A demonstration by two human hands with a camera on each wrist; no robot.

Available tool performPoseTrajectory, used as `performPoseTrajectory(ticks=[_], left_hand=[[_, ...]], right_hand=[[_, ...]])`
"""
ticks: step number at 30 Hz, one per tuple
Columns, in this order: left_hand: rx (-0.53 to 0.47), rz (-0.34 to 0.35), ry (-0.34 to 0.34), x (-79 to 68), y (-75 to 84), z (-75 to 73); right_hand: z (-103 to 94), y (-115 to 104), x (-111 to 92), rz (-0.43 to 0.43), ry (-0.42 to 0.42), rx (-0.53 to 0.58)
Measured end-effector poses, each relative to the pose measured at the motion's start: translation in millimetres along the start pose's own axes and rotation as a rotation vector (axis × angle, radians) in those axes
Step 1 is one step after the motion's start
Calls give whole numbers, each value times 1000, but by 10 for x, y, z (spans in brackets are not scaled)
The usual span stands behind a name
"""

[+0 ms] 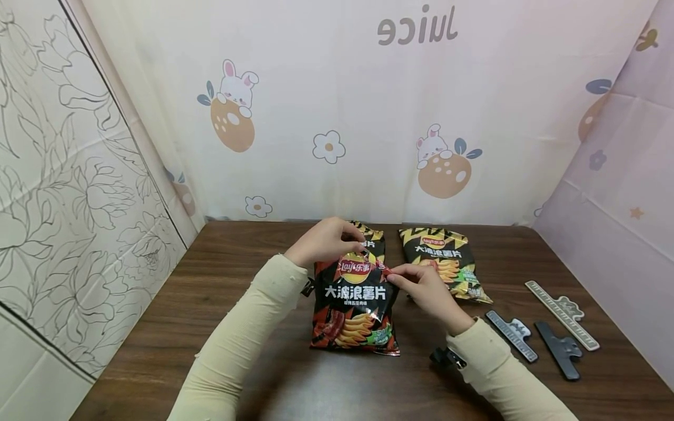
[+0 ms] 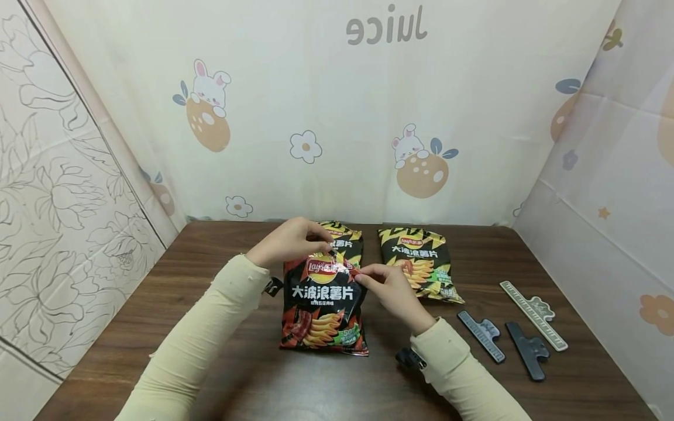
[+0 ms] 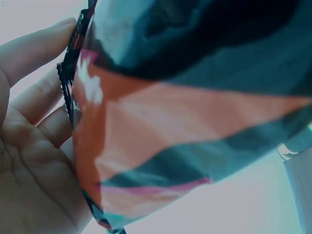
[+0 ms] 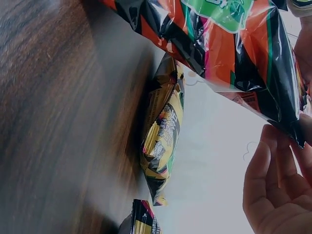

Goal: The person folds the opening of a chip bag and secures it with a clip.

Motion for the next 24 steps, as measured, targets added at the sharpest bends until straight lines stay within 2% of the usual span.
performPoseTrajectory(ticks=[10, 24], left_hand=[[15, 14, 6, -17, -44, -24], [-48, 7, 70, -49, -94, 28]], right_hand=[[7, 5, -16, -23, 2, -8], [16, 7, -48, -7, 0, -12]])
Point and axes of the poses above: each hand's wrist, its own x-axis towards the middle knuckle, its own z-axis out of the palm, y = z × x, the point moved 3 cm from there along x, towards the middle knuckle, and after that the axes turned 12 degrees about x, right-handed, at the moved point
